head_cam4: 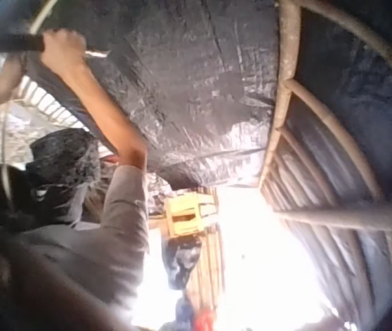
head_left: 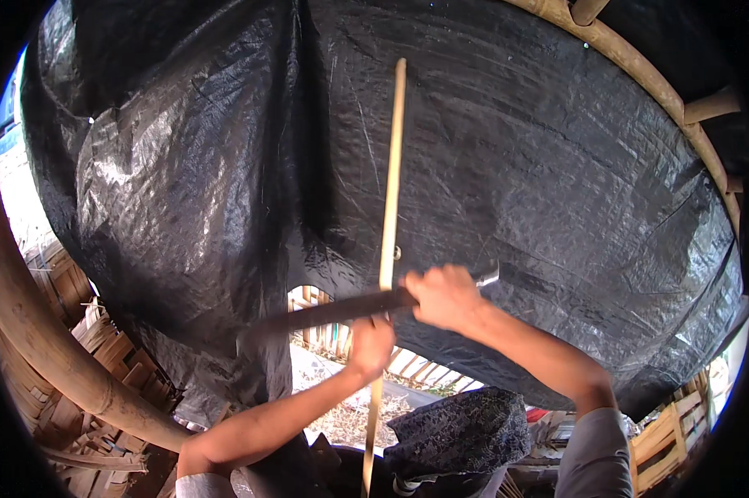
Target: The person splits thin strips from a bamboo piece using a machete, then scrapes and trims the length of a bamboo stick with the blade.
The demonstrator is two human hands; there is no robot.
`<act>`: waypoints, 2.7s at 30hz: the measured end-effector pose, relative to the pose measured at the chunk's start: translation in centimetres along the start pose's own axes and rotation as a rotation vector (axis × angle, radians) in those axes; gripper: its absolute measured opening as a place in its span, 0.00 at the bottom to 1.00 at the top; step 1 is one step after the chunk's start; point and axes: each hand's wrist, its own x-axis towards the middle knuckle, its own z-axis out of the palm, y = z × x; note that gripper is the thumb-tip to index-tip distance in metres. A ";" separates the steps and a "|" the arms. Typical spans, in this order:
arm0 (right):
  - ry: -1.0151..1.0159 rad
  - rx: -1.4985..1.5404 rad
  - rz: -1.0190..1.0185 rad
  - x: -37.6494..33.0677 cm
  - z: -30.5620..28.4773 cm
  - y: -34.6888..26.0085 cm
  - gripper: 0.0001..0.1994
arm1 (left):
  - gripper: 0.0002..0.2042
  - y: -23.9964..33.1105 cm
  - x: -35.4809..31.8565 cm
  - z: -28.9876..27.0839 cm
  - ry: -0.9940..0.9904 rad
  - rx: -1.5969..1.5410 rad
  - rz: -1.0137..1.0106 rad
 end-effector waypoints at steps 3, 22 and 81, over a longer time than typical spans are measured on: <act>0.145 0.160 0.153 1.8 -0.1 2.3 0.09 | 0.30 0.1 -0.2 -0.4 0.061 0.134 0.080; -0.011 0.034 0.015 0.5 -3.0 0.0 0.09 | 0.24 -0.7 -1.4 0.6 -0.021 -0.032 0.017; 0.050 0.026 0.138 1.5 -3.0 3.0 0.11 | 0.29 -0.3 -1.4 0.4 0.063 0.125 -0.021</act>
